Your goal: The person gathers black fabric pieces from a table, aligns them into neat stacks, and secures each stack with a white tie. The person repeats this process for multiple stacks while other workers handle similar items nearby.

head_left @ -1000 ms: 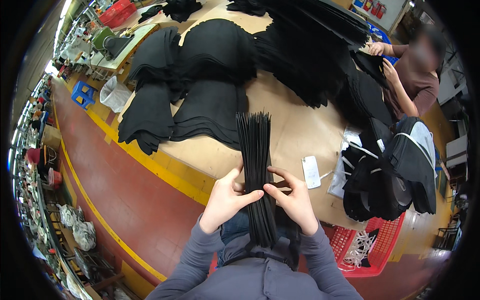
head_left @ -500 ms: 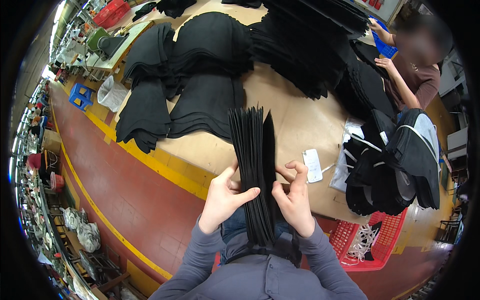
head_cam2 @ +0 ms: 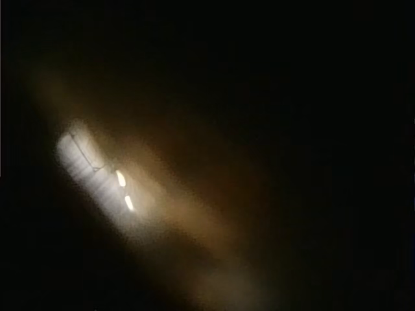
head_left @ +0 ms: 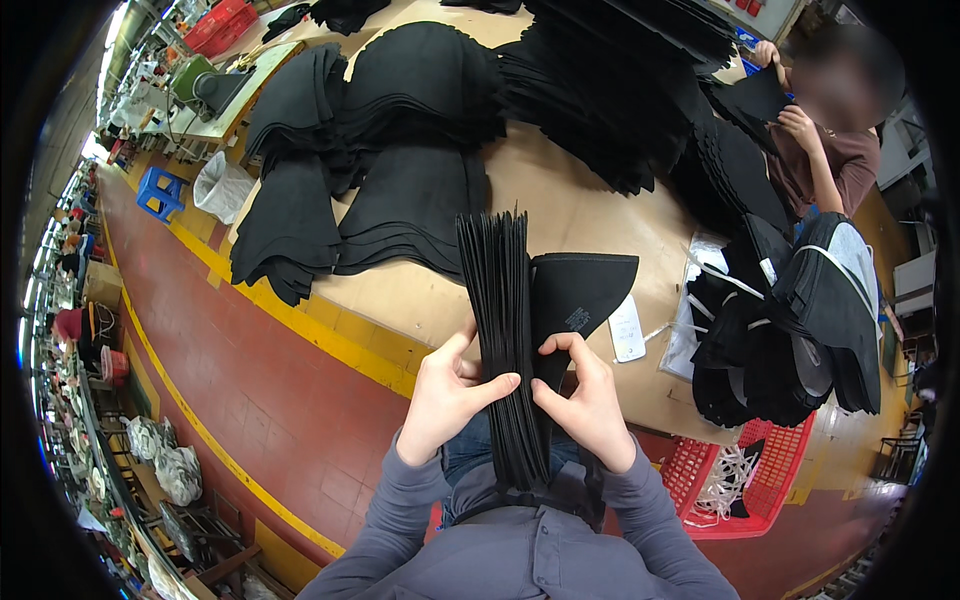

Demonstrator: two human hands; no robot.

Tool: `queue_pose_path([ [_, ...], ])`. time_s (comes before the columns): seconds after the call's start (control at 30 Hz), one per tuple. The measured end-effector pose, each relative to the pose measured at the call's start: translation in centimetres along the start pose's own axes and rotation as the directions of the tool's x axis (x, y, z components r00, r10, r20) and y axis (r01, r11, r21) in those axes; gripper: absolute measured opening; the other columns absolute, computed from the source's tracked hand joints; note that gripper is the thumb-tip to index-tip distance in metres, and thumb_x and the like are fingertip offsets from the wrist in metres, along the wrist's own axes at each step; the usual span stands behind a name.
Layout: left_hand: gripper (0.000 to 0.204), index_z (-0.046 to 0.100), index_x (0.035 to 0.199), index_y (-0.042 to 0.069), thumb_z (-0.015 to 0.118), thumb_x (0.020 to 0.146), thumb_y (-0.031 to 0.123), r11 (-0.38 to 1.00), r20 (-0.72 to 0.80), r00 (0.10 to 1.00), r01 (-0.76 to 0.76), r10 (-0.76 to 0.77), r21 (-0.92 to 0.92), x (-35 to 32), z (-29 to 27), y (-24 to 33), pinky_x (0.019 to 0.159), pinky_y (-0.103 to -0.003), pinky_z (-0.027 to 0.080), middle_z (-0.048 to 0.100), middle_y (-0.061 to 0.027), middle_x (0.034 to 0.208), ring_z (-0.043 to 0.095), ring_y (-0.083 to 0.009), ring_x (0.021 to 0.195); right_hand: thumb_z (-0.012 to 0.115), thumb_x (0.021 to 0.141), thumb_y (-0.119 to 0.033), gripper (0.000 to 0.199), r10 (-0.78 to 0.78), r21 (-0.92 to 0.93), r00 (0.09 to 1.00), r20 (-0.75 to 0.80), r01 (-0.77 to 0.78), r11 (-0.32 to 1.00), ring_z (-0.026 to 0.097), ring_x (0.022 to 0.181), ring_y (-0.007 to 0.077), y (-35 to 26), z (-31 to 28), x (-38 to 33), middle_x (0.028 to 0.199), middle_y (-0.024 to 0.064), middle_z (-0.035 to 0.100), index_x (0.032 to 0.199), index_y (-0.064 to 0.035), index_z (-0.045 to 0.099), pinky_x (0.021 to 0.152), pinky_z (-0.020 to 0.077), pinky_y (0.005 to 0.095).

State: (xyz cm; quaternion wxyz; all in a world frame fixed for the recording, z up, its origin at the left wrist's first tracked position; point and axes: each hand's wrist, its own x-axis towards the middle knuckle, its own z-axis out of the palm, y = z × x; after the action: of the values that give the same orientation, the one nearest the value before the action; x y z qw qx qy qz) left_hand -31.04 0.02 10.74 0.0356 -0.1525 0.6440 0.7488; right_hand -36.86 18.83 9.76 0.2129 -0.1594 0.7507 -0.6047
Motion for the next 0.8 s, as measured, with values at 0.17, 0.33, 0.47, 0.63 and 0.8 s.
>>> queue_pose_path([
  [0.17,0.078,0.030,0.148,-0.010,0.073,0.084,-0.001,1.000,-0.010,1.000,-0.013,0.013,-0.028,0.0,0.4,0.1,0.072,-0.025,0.057,0.072,-0.0176,0.095,0.069,-0.0153,0.084,0.073,0.082,-0.005,0.038,0.059,0.039,0.998,0.013,-0.059,0.997,0.057,0.071,0.0037,-0.5,-0.2,-0.1,0.100,0.0028,0.059,0.113,-0.0010,0.053,0.059,0.0467,0.0209],
  [0.33,0.080,0.031,0.149,-0.009,0.075,0.084,0.003,0.997,-0.062,0.998,-0.001,0.006,0.083,-0.2,0.7,0.0,0.071,-0.025,0.056,0.074,-0.0172,0.089,0.070,-0.0138,0.081,0.075,0.082,-0.009,0.039,0.094,0.018,0.995,0.033,-0.095,0.995,0.048,0.062,0.0000,-1.6,-0.6,-0.1,0.095,0.0002,0.055,0.113,-0.0022,0.052,0.053,0.0382,0.0193],
  [0.47,0.078,0.035,0.147,-0.009,0.077,0.082,0.006,0.976,-0.081,0.996,-0.021,0.039,0.215,-0.3,1.2,0.3,0.069,-0.024,0.055,0.074,-0.0160,0.084,0.070,-0.0124,0.078,0.076,0.081,-0.012,0.042,0.080,0.071,0.996,0.047,-0.083,0.994,0.043,0.059,0.0001,-1.0,-0.6,-0.2,0.096,0.0004,0.053,0.114,-0.0035,0.052,0.052,0.0356,0.0199],
  [0.63,0.074,0.033,0.146,-0.010,0.072,0.084,-0.006,0.992,-0.008,0.998,0.061,-0.060,0.113,0.0,0.6,0.5,0.076,-0.025,0.056,0.068,-0.0172,0.110,0.068,-0.0149,0.089,0.067,0.082,-0.008,0.034,0.067,0.020,0.997,-0.031,-0.066,0.998,0.050,0.058,0.0128,-1.1,-0.5,-0.4,0.083,0.0083,0.054,0.112,-0.0034,0.050,0.055,0.0429,0.0304],
  [0.8,0.077,0.036,0.147,-0.008,0.078,0.084,0.007,0.999,-0.042,0.999,-0.011,0.009,-0.049,0.3,0.8,0.0,0.060,-0.021,0.050,0.071,-0.0079,0.082,0.062,-0.0069,0.067,0.054,0.085,0.002,0.022,-0.081,-0.141,0.975,-0.205,0.052,0.989,0.050,0.071,0.0110,-0.8,0.1,-0.5,0.088,0.0065,0.052,0.106,-0.0028,0.049,0.068,0.0427,0.0263],
])
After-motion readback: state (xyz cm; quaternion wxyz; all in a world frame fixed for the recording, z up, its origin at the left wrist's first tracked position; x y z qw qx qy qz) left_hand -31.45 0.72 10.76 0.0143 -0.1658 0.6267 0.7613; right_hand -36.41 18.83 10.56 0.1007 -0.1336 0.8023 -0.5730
